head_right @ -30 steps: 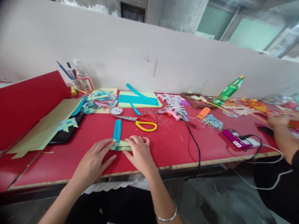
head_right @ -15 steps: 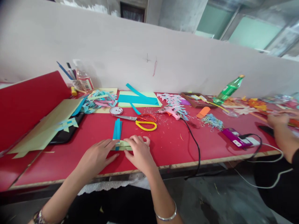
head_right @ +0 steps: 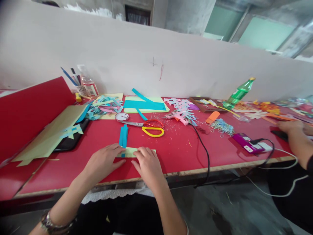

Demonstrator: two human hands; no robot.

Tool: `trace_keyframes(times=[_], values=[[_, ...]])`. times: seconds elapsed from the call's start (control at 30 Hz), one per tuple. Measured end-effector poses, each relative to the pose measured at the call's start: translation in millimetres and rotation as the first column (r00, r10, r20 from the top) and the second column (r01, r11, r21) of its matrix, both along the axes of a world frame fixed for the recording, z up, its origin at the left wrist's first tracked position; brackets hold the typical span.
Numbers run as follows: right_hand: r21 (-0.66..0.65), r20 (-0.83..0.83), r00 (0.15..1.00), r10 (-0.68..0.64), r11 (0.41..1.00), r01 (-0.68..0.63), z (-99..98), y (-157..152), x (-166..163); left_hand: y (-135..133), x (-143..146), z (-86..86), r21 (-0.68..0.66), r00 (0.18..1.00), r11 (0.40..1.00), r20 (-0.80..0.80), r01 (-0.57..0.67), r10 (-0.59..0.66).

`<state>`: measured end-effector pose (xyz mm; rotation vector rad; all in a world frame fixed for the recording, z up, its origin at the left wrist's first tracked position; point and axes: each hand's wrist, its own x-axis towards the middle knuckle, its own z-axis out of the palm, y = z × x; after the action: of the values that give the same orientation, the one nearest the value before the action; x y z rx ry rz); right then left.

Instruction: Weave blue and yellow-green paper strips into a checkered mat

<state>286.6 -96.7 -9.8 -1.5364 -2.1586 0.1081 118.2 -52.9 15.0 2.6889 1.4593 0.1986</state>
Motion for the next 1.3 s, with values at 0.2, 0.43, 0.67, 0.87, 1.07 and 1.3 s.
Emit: trace_keyframes(times=[0.2,0.43,0.67,0.87,1.07,1.3], values=[[-0.101,-0.098,0.994,-0.054,0.994,0.044,4.4,3.5,3.1,-5.7,7.2,4.4,0.049,0.997,0.998,-0.07,-0.029,0.032],[-0.24,-0.262,0.965,-0.012,0.969,-0.053,7.5,25.0,8.4,-11.2,15.7,6.0,0.069,0.99,0.993,-0.097,-0.099,0.106],[-0.098,-0.117,0.992,0.039,0.994,-0.051,5.7,18.8,5.1,-12.4,14.4,6.6,0.061,0.991,0.993,-0.083,-0.102,0.107],[-0.03,-0.073,0.997,-0.008,1.0,0.006,2.1,2.4,3.4,-13.5,9.8,1.1,0.072,0.993,0.992,-0.046,-0.107,0.111],[-0.04,-0.094,0.995,-0.032,0.999,0.029,4.3,3.5,5.1,-12.5,5.3,-5.9,0.108,0.996,0.991,-0.02,-0.083,0.085],[-0.126,-0.094,0.995,-0.04,0.992,0.028,8.2,17.0,5.9,-7.7,2.5,-7.6,0.114,0.997,0.99,0.029,-0.078,0.075]])
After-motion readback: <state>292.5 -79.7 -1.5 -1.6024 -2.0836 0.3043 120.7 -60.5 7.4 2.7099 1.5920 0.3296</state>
